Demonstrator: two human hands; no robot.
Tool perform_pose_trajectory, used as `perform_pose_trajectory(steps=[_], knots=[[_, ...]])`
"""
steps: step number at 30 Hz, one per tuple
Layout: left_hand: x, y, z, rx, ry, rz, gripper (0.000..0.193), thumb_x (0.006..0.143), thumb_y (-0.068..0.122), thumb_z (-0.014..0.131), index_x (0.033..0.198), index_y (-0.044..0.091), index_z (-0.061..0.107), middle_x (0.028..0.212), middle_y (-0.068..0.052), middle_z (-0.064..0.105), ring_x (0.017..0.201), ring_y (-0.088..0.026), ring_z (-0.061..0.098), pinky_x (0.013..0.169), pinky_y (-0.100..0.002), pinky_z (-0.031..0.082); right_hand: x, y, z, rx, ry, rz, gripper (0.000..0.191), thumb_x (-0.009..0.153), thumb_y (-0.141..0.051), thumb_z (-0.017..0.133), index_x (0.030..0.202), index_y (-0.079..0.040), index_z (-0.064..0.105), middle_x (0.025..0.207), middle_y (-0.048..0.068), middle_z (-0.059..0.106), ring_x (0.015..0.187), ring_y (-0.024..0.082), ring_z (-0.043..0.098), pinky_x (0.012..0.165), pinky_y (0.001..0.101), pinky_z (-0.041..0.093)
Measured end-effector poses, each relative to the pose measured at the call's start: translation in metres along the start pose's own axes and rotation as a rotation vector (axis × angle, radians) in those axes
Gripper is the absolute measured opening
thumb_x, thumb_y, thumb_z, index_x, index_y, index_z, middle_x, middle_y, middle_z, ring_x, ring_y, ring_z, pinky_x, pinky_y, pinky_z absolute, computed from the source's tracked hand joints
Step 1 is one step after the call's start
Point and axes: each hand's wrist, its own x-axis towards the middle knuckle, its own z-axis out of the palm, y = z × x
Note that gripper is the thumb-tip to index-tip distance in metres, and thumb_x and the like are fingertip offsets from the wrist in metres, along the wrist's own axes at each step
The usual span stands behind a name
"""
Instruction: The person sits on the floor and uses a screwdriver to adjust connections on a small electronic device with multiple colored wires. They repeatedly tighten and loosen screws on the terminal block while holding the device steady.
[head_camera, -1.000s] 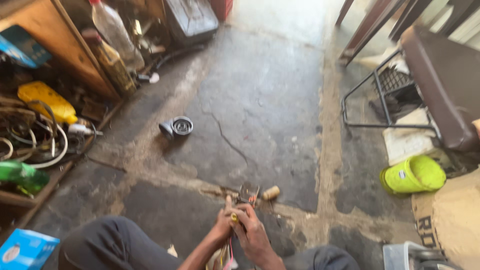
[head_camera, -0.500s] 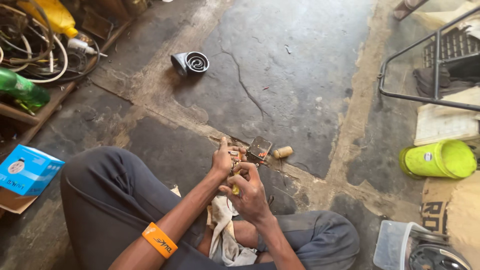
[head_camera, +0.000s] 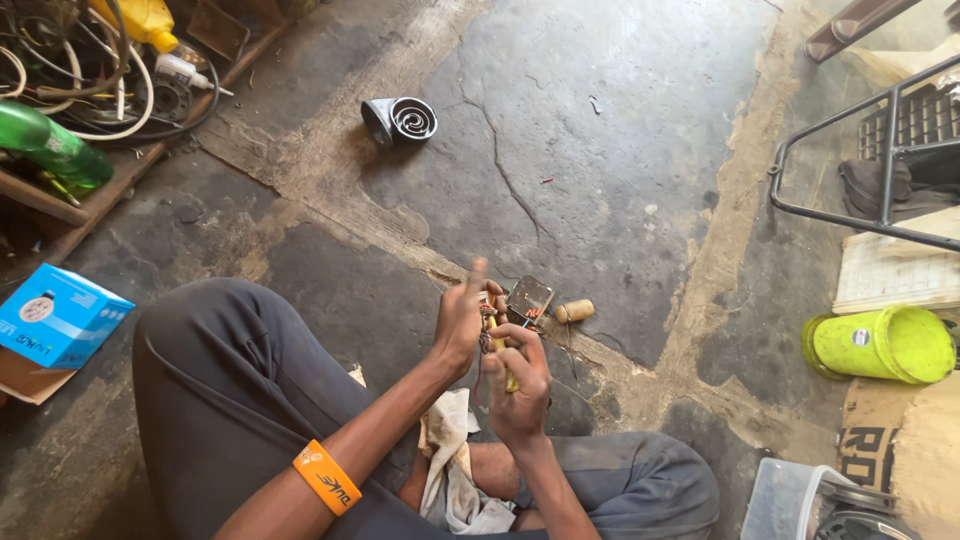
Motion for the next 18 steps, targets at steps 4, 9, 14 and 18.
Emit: perform_pose_trajectory(steps=[4, 9, 14, 18], knots=[[-0.011, 0.004, 0.009, 0.039, 0.011, 0.075, 0.044, 0.104, 0.041, 0.055, 0.088, 0.002, 0.066, 0.071, -0.006, 0.064, 0.06, -0.014, 0.063, 0.055, -0.029, 0.051, 0.006, -0.012, -0.001, -0.06, 0.115, 0.053, 0.057, 0.101, -0.037, 0.053, 0.135, 0.01, 0.053, 0.127, 0.022, 0.057, 0.114, 0.029, 0.058, 0.091, 0.0399, 0.047], [-0.009, 0.009, 0.007, -0.016, -0.035, 0.15, 0.044, 0.108, 0.036, 0.05, 0.092, -0.001, 0.069, 0.077, -0.005, 0.068, 0.07, -0.011, 0.067, 0.062, -0.027, 0.055, 0.009, -0.013, 0.002, 0.117, -0.028, 0.16, 0.054, 0.103, -0.028, 0.039, 0.142, 0.007, 0.052, 0.151, 0.024, 0.053, 0.144, 0.032, 0.048, 0.117, 0.0414, 0.037], [-0.002, 0.01, 0.001, -0.095, -0.022, 0.03, 0.042, 0.107, 0.035, 0.048, 0.093, 0.001, 0.068, 0.077, -0.005, 0.069, 0.068, -0.012, 0.068, 0.057, -0.026, 0.056, 0.009, 0.004, 0.002, 0.373, -0.027, 0.231, 0.048, 0.103, -0.021, 0.041, 0.139, 0.007, 0.057, 0.153, 0.023, 0.054, 0.147, 0.03, 0.047, 0.121, 0.0405, 0.036], [-0.001, 0.013, -0.001, -0.098, -0.056, 0.006, 0.042, 0.108, 0.036, 0.048, 0.094, 0.001, 0.068, 0.078, -0.007, 0.07, 0.066, -0.012, 0.069, 0.056, -0.026, 0.057, 0.007, 0.011, -0.002, 0.373, -0.011, 0.251, 0.043, 0.102, -0.016, 0.044, 0.134, 0.007, 0.061, 0.149, 0.021, 0.058, 0.143, 0.029, 0.052, 0.12, 0.0394, 0.038]])
